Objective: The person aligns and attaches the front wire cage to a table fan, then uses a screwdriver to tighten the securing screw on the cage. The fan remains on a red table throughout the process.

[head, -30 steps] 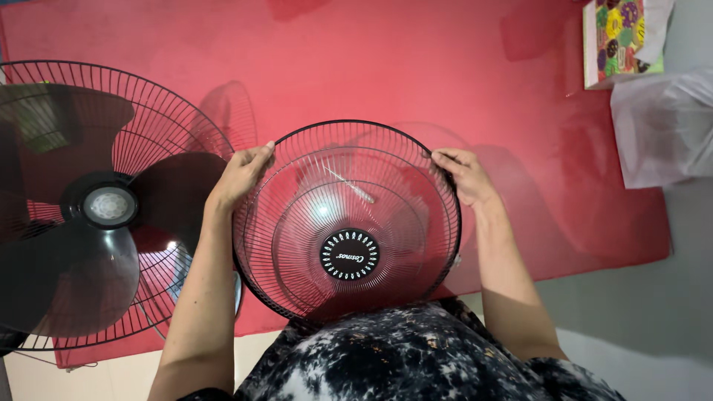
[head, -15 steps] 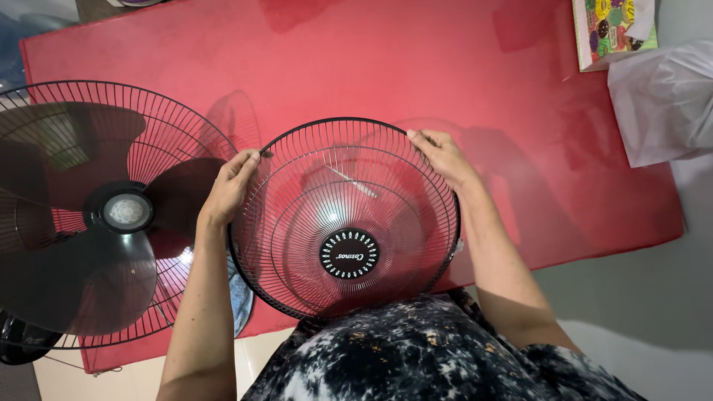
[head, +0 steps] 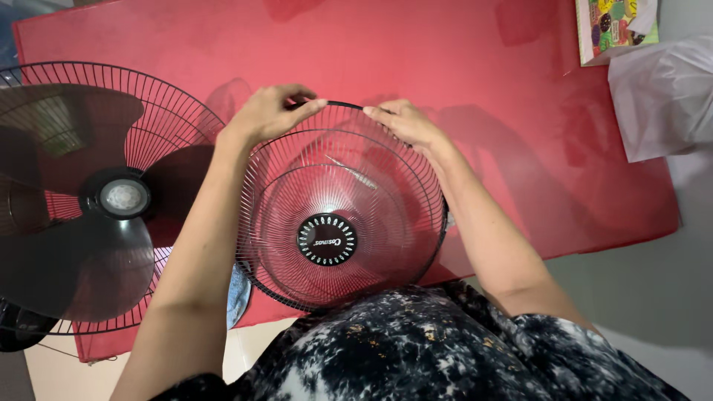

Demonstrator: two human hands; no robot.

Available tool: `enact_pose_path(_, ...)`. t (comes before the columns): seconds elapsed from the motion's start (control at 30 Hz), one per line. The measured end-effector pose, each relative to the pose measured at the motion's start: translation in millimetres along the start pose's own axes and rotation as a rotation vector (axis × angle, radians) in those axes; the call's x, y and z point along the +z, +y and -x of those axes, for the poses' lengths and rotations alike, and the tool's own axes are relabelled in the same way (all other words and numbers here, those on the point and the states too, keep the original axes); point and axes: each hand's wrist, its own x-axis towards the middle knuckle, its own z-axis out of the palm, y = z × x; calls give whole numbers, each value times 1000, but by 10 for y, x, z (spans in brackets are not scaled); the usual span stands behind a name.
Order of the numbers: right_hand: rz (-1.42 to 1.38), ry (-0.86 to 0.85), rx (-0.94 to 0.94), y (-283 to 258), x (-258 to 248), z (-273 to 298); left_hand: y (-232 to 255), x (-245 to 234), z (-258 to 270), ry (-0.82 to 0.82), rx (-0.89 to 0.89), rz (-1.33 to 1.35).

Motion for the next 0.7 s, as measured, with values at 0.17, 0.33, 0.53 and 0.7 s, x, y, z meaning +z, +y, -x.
enact_pose_path(0.17, -3, -104, 47, -52, 23, -33, -29, 127, -160, -92, -165, -150)
enact_pose_path(0.33, -108, -279, 50, 381, -394, 141, -253, 75, -86, -63, -195, -116)
enact_pose_path(0.53, -741, -200, 107, 1692, -429, 889, -451, -58, 43, -6, -331, -52)
enact_pose_path(0.7, -988, -289, 50, 2095, 317, 1543, -549, -9, -67, -55, -409, -5)
